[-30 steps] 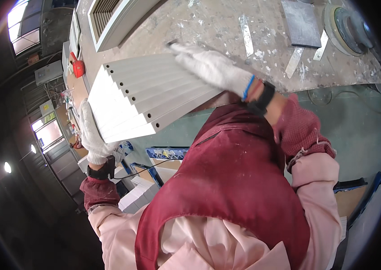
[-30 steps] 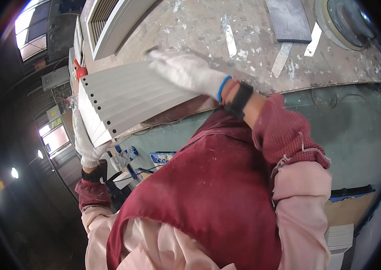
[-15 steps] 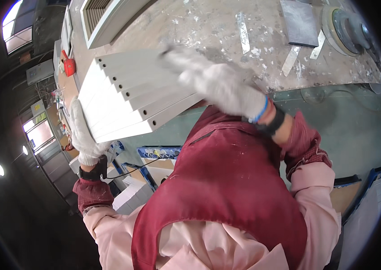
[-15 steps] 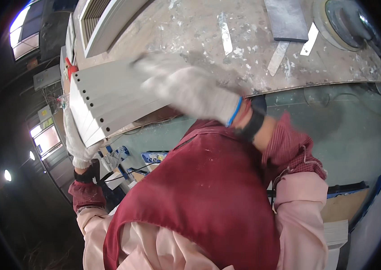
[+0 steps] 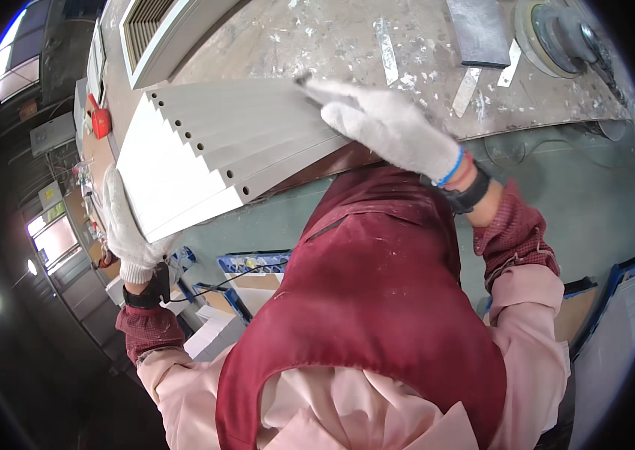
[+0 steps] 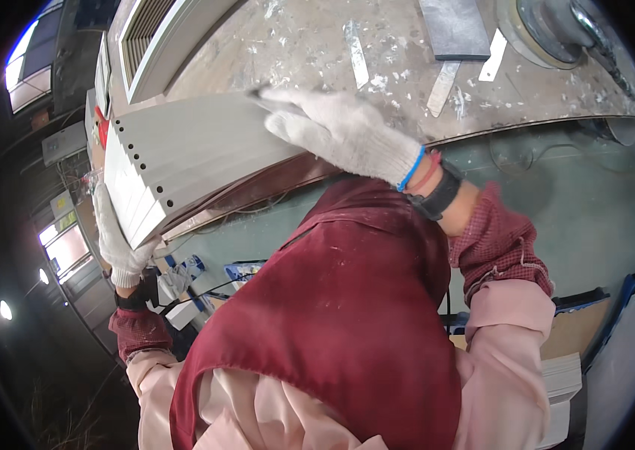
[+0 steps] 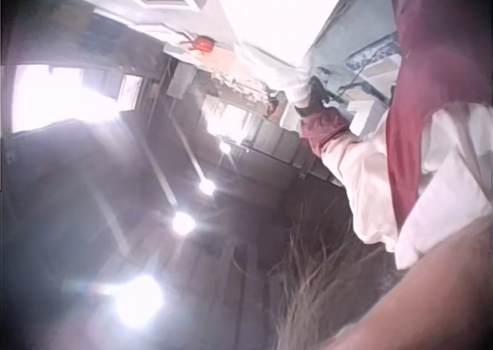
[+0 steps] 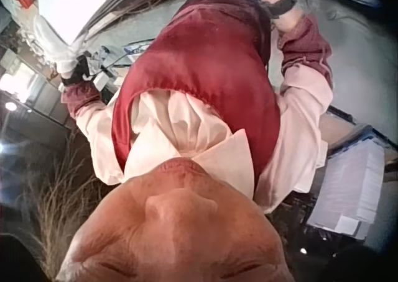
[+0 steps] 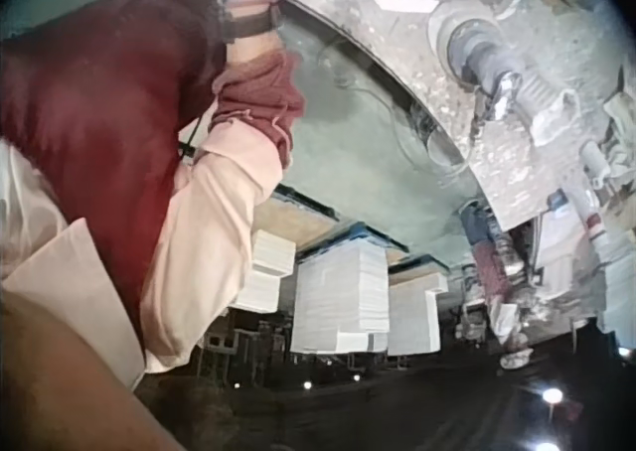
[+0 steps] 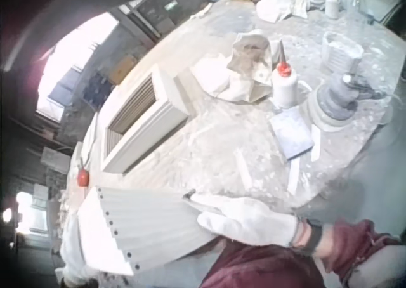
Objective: The person sands the edges of a stack of white frames with a sanding block, then places them on a pallet. They pick up another stack of frames and return to the table to sand their edges.
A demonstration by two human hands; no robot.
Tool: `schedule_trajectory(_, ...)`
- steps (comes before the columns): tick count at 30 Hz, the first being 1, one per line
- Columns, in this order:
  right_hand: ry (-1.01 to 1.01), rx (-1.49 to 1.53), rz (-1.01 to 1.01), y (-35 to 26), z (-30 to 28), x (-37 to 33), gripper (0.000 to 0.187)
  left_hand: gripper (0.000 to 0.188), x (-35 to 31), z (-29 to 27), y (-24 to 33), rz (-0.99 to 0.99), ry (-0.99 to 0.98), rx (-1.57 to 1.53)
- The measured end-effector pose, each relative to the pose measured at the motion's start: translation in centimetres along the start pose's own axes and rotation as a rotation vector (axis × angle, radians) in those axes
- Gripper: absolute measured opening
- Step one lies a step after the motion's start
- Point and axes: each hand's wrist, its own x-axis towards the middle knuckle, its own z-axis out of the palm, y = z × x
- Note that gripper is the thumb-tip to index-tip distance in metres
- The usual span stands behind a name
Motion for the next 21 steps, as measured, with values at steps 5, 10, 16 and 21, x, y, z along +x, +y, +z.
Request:
schedule_trajectory(5,0.44,-0.897,-0.547,0.3,-7.0,4.9,0.053,0.112,0.1,0.9,-1.0,0.025,0.023,-0.065)
schedule_trajectory(10,0.239,-0.7,-0.092,-7.5,-4.9,5.1,0.043,0.115,-2.0,-1.2,-2.3,-0.014,0.021,-0.061)
schedule_trajectory(16,0.271,0.143,-0.245,-5.3,1.1,1.6,0.078,0.131,-5.3,-0.7,-7.8,-0.073,-0.146,-0.06)
schedule_trajectory(21,0.063,-0.118,-0.508,-5.5,7.4,1.8,0.071,0.133,-7.1,0.5,-10.2,-0.095,-0.143,-0.057)
